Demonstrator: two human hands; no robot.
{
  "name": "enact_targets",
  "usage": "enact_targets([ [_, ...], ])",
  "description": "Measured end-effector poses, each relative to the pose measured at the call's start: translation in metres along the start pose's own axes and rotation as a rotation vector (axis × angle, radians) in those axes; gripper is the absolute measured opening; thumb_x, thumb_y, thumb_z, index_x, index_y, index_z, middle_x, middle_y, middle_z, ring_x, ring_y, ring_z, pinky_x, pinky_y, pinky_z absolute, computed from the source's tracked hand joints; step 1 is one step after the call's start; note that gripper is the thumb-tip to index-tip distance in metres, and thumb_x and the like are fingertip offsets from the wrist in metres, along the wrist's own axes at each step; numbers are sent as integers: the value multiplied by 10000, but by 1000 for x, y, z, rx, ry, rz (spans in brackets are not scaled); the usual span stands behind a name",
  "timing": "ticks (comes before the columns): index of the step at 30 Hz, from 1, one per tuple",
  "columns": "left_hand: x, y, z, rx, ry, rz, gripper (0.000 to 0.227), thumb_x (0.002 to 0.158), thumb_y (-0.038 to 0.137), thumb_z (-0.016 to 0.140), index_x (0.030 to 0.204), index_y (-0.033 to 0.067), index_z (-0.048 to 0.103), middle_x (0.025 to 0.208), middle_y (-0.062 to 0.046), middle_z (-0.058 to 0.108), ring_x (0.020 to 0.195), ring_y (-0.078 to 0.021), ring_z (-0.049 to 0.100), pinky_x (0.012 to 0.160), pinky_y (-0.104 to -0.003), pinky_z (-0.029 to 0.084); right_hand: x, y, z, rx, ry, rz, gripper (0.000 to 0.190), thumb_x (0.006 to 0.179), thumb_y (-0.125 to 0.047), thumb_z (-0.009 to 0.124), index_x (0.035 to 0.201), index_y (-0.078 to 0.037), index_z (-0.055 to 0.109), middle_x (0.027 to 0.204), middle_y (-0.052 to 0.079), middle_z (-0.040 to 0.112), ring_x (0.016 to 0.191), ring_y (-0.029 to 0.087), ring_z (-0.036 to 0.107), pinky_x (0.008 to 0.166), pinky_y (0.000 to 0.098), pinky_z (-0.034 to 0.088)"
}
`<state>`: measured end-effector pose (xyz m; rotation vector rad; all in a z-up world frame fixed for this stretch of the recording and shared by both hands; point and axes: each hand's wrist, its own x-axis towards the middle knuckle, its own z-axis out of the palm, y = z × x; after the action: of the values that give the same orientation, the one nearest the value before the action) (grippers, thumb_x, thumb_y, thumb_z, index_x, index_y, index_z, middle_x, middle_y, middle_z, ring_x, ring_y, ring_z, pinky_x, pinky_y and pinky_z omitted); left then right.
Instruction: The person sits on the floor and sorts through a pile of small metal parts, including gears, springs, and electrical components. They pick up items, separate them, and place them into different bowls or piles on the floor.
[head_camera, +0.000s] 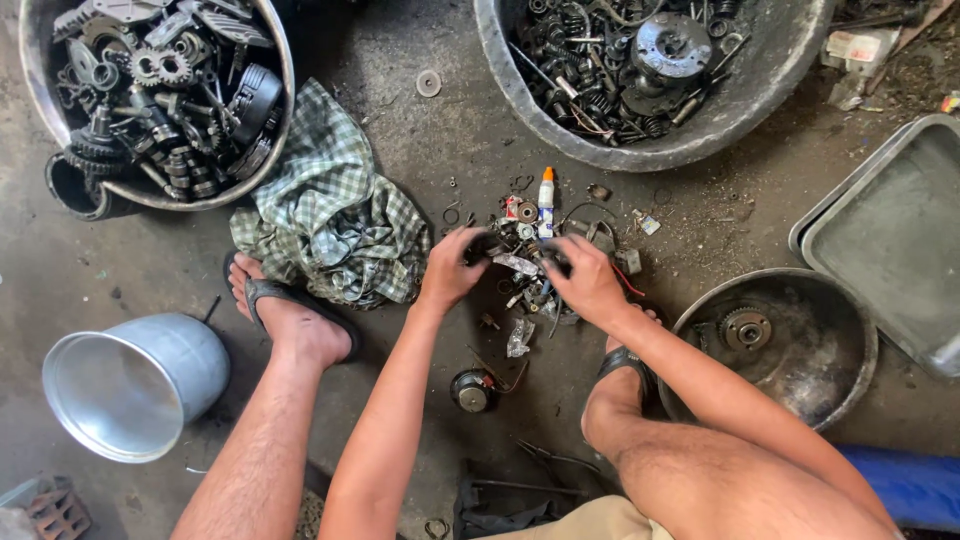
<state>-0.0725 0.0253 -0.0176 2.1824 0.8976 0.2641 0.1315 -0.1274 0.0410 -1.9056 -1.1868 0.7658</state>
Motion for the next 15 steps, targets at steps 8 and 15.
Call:
enact_targets([
  [8,10,71,-14,-155,377,427,184,843,25,763,974,154,772,1039,-51,717,901,-275,711,802,-402,608,15,6,7,715,-137,399,293,1029,-217,689,1194,24,704,968,203,738,759,197,688,623,352,614],
  [15,18,91,-22,-336,245,363,433,747,-17,830,1137,105,685,1137,-174,636,1114,-435,647,974,-539,536,17,-18,-7,772,26,443,143,846,-23,738,989,-20,748,743,96,701,572,122,631,506,284,574],
])
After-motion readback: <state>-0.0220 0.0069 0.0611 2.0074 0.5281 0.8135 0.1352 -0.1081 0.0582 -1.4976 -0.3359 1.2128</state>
